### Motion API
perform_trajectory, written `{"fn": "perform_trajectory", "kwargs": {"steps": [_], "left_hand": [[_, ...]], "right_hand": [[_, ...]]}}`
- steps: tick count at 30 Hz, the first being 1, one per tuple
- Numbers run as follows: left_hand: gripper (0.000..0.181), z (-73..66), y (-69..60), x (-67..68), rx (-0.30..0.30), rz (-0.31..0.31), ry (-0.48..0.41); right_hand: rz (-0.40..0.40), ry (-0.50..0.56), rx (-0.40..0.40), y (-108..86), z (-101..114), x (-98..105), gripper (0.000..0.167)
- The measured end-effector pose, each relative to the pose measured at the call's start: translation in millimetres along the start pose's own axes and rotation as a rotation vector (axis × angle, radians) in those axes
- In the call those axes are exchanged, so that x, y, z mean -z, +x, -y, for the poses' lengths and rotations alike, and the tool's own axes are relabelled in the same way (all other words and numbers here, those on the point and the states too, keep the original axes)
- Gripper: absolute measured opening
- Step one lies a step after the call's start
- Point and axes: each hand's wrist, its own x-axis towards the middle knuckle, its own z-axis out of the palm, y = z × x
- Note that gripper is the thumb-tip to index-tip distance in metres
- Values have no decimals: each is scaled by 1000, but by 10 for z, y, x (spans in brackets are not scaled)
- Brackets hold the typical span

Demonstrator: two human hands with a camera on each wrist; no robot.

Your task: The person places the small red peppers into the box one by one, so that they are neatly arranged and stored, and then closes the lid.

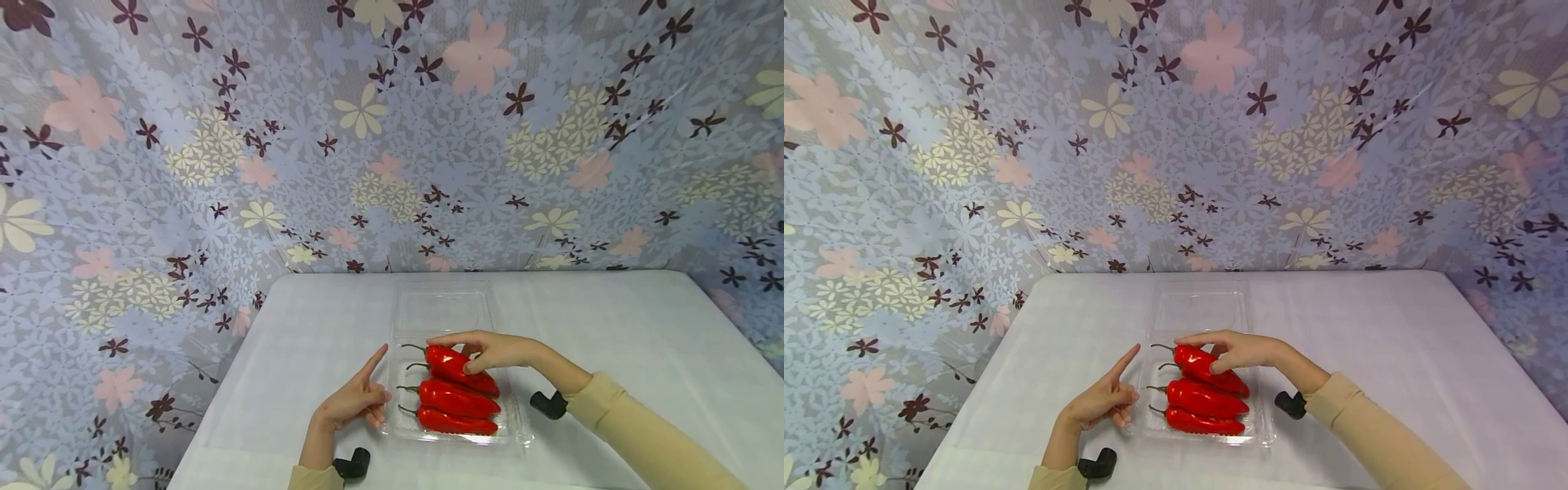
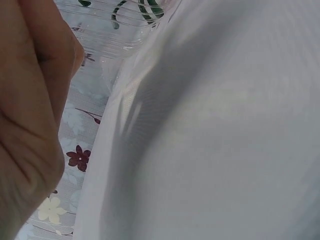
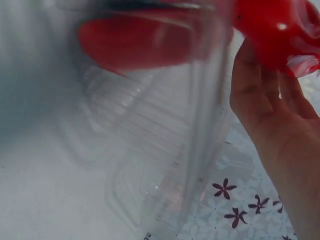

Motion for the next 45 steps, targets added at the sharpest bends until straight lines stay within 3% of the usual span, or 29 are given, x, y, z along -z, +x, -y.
{"fn": "perform_trajectory", "kwargs": {"steps": [8,21,26,29,32,37,41,45], "left_hand": [[92,4,17,-39,14,11,6],[90,13,17,-71,10,14,3],[91,-82,-21,-30,42,23,96],[87,-218,-57,68,58,26,214],[81,-411,-52,215,50,14,320],[73,-727,118,431,24,-8,407],[75,-846,271,493,78,9,437],[80,-799,344,482,151,33,433]], "right_hand": [[-6,-237,-22,-32,-4,-116,64],[-28,-354,19,-72,16,-194,58],[-65,-435,64,-128,50,-186,55],[-165,-408,77,-215,85,-95,49],[-321,-367,77,-363,140,87,48],[-506,-247,-27,-665,181,412,61],[-530,-102,-123,-801,46,520,69],[-478,10,-199,-869,-148,443,79]]}}
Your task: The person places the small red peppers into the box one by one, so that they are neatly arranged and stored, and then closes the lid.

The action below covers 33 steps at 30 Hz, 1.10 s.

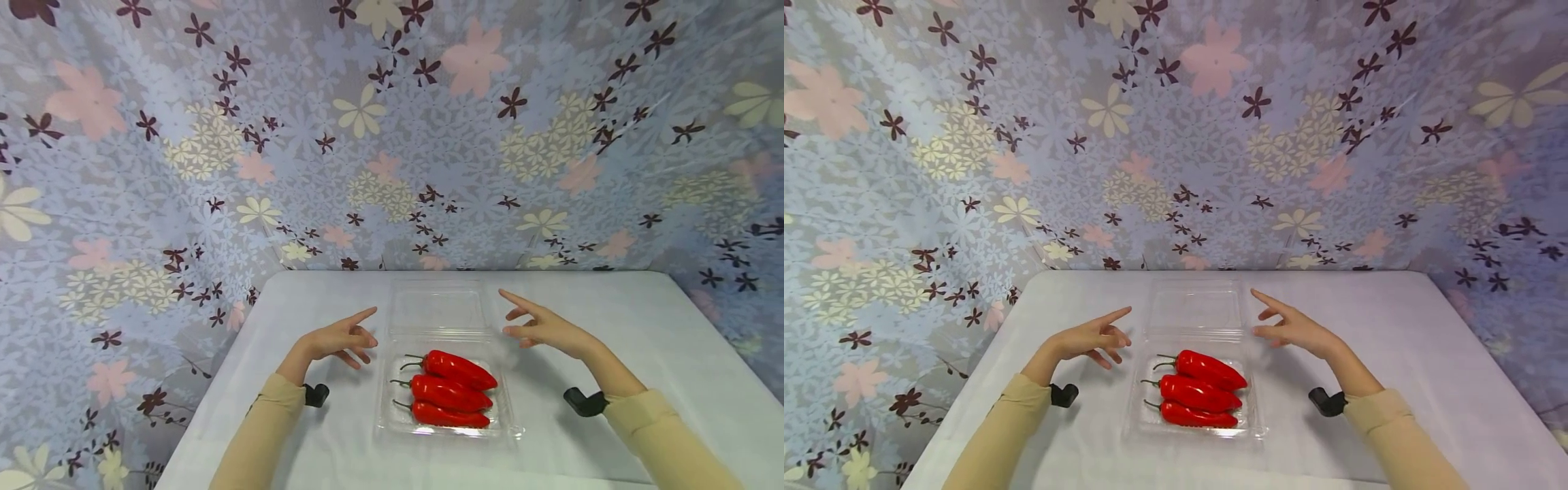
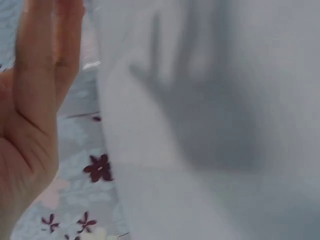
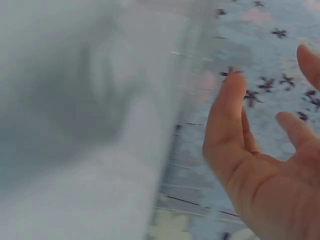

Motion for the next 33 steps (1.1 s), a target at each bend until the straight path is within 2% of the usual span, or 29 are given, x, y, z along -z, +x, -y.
{"fn": "perform_trajectory", "kwargs": {"steps": [4,9,15,19,28,33], "left_hand": [[77,125,39,-91,17,41,-56],[75,294,64,-204,19,85,-122],[78,371,106,-291,-7,97,-204],[83,362,125,-327,-21,89,-214],[90,378,144,-366,-24,56,-239],[93,384,134,-379,-70,19,-285]], "right_hand": [[80,138,-51,-58,-181,-105,86],[131,283,-96,-79,-337,-187,84],[162,349,-132,-58,-398,-219,78],[175,378,-140,-40,-405,-241,77],[173,472,-60,-9,-489,-266,79],[116,502,-3,-2,-543,-288,77]]}}
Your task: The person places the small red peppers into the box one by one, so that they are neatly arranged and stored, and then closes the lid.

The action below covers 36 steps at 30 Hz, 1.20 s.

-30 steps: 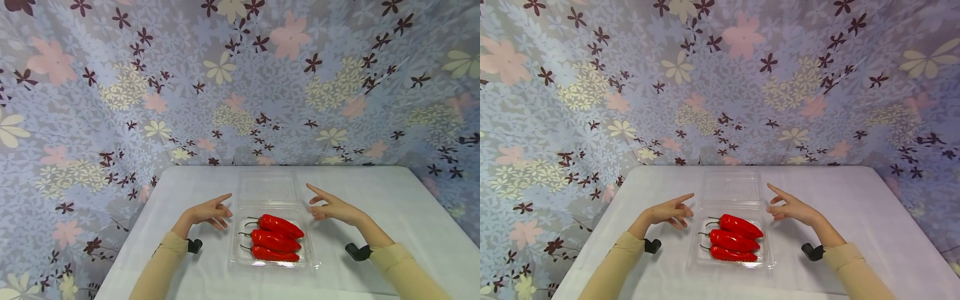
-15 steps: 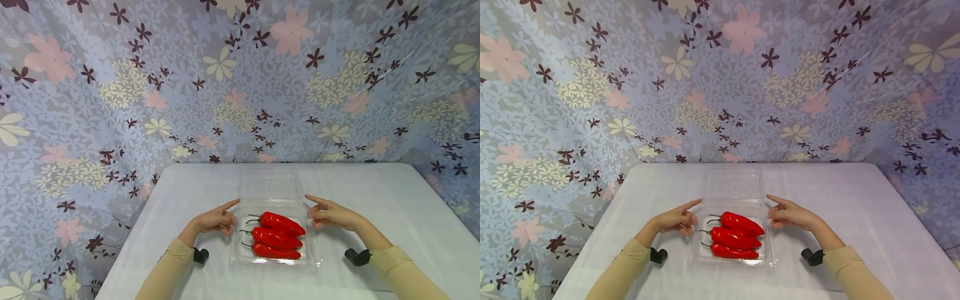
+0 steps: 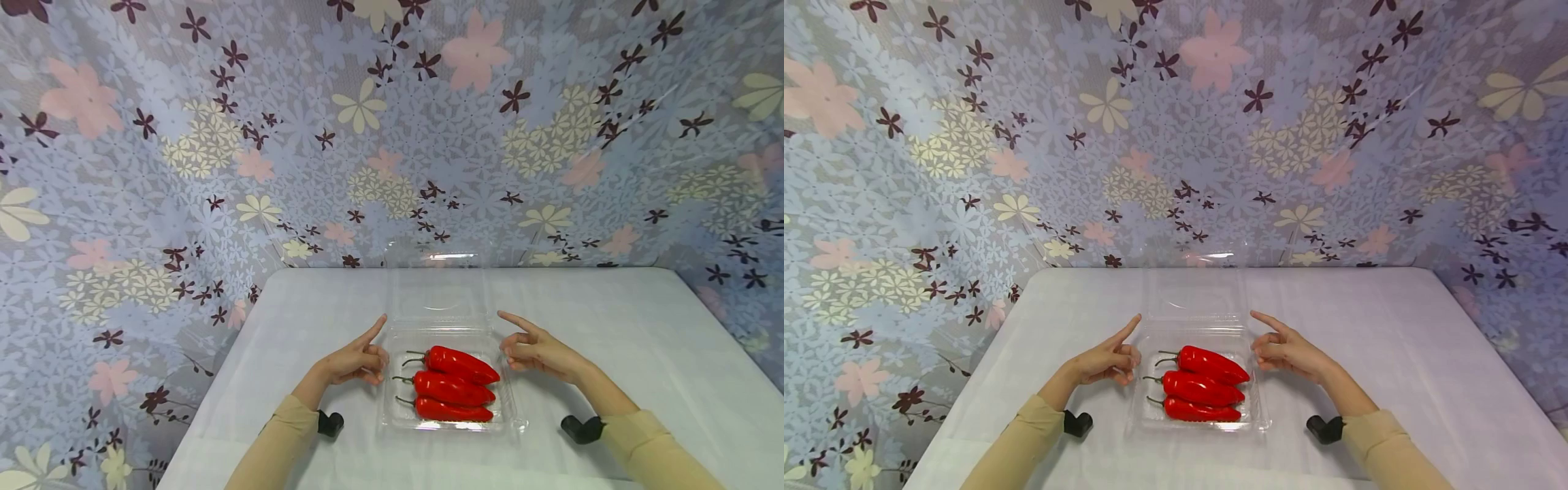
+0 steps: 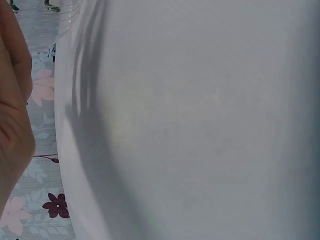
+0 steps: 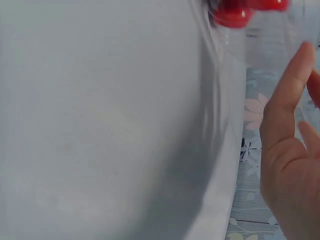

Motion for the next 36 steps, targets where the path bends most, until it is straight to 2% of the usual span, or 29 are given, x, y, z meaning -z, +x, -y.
{"fn": "perform_trajectory", "kwargs": {"steps": [6,14,18,20,22,24,27,30,32,34,36], "left_hand": [[88,6,-11,-5,-69,-71,11],[74,38,-11,-22,-111,-135,-2],[60,64,-16,-37,-150,-176,11],[47,77,-23,-49,-160,-198,30],[32,74,-41,-54,-156,-211,72],[23,42,-91,-73,-140,-219,131],[29,-46,-276,-183,-94,-211,258],[40,-133,-554,-394,-44,-185,416],[45,-153,-729,-556,-40,-184,531],[45,-129,-842,-722,-59,-228,642],[45,-58,-870,-861,-102,-309,692]], "right_hand": [[-34,4,59,-7,-34,-13,61],[-57,-9,80,-6,-50,-45,44],[-83,-51,86,-10,-49,-59,35],[-83,-74,97,-17,-49,-62,28],[-75,-94,107,-22,-36,-62,18],[-70,-152,114,-52,-6,-69,15],[-59,-273,111,-205,64,-150,21],[-47,-391,70,-480,132,-335,32],[-43,-414,26,-661,141,-494,40],[-70,-421,-27,-801,115,-651,46],[-119,-388,-46,-876,50,-795,51]]}}
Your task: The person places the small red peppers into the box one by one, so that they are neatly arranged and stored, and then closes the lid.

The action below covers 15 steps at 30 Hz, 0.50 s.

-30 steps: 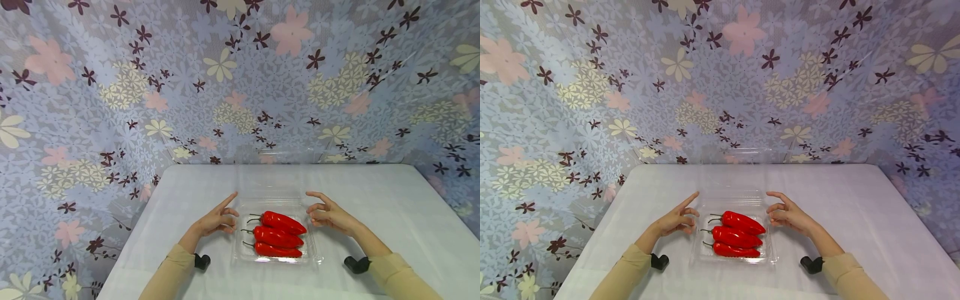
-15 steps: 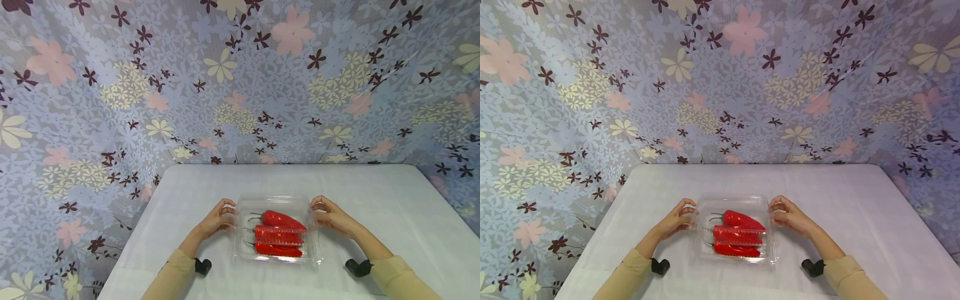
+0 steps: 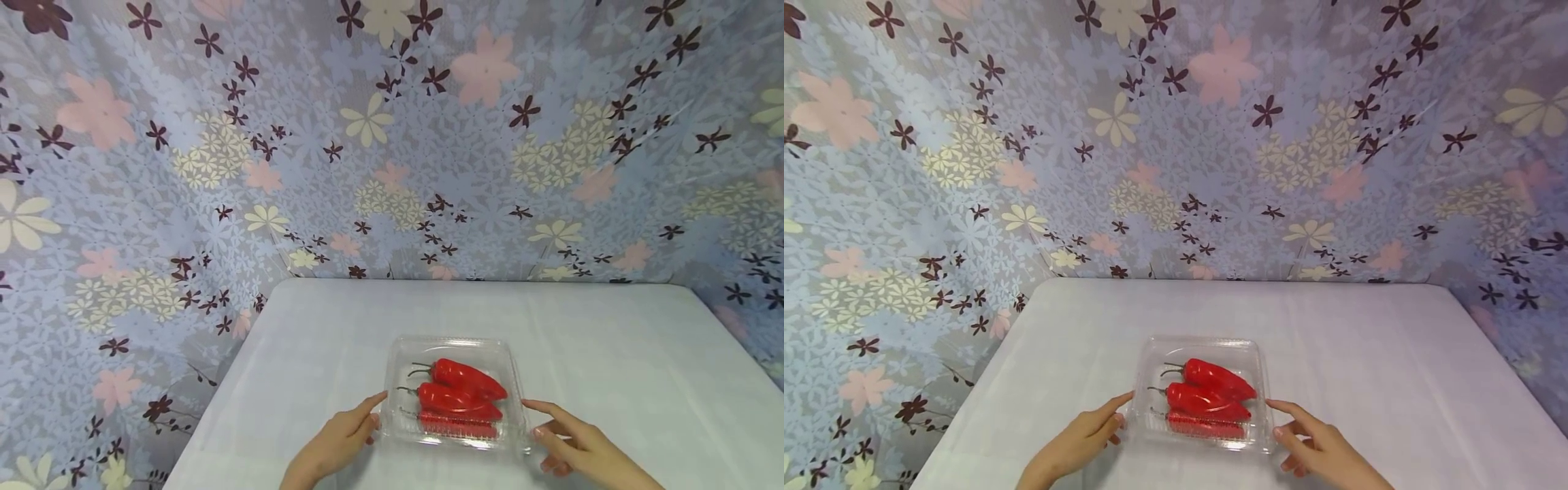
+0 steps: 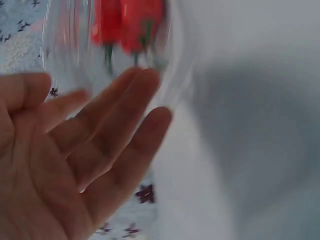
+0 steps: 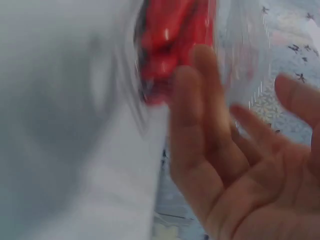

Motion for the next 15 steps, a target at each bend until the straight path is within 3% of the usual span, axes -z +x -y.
{"fn": "perform_trajectory", "kwargs": {"steps": [2,7,11,15], "left_hand": [[44,7,-47,-186,-4,-102,-45],[46,66,-15,-575,62,-309,-402],[45,63,23,-717,109,-392,-581],[43,45,38,-762,124,-451,-657]], "right_hand": [[-52,96,-65,-65,-42,-175,53],[-228,362,-124,-36,-144,-534,40],[-400,370,-91,29,-161,-699,35],[-532,352,-47,75,-155,-803,37]]}}
